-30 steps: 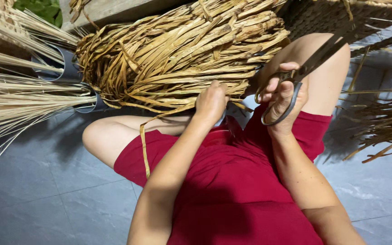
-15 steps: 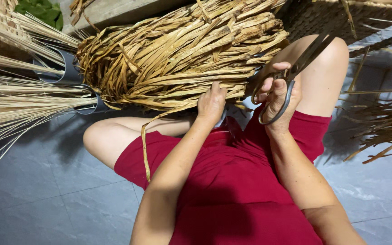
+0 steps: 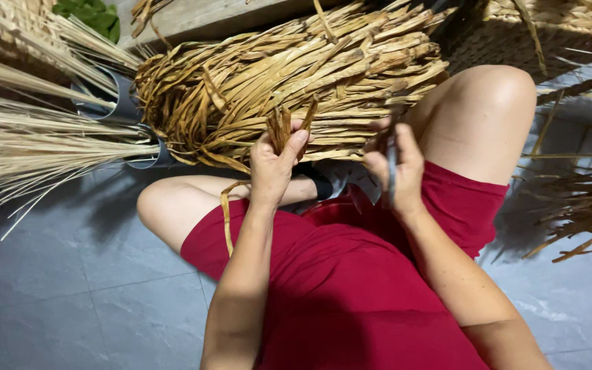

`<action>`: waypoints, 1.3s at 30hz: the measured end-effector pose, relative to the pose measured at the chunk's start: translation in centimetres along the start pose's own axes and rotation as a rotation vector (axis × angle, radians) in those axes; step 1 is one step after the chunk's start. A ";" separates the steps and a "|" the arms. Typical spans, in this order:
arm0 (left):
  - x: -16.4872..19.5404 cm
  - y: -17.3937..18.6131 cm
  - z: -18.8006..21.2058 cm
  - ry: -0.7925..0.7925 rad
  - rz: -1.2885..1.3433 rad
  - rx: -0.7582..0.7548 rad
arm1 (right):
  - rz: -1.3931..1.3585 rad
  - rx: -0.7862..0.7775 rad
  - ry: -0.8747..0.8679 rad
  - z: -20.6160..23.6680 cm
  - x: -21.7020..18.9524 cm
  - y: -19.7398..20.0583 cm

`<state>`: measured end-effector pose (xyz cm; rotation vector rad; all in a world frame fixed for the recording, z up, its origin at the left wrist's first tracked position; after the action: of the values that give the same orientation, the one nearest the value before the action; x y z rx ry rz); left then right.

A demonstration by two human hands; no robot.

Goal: The person sits on the floor and trims dried palm leaf strips with scissors, cutting off sections and placing trimmed pieces onto a pile beside them. They occasionally pull new strips from a large bundle and set the scissors on a wooden board between cuts.

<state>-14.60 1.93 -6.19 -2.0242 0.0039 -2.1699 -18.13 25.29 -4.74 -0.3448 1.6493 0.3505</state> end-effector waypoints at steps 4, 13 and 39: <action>1.2 0.0 1.2 -0.025 -0.003 0.037 | 0.171 -0.161 -0.100 0.2 0.1 -3.7; 1.3 -0.6 1.8 0.019 0.025 0.012 | 0.395 -0.165 0.041 -0.4 -2.5 -5.5; 5.2 -4.1 2.0 -0.050 -0.335 -0.045 | 0.230 0.009 0.054 0.5 -1.4 -3.0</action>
<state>-13.47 5.51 -0.45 -2.2405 -0.3173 -2.3237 -16.26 22.78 -3.46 -0.1583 1.7479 0.5097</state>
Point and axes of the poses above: each hand's wrist, its own z-axis away from the middle knuckle, its own y-axis out of the back of the hand, x = y × z, the point moved 8 cm from there along -z, towards the middle knuckle, and after that the axes turned 12 degrees about -x, right-handed, at the moved point
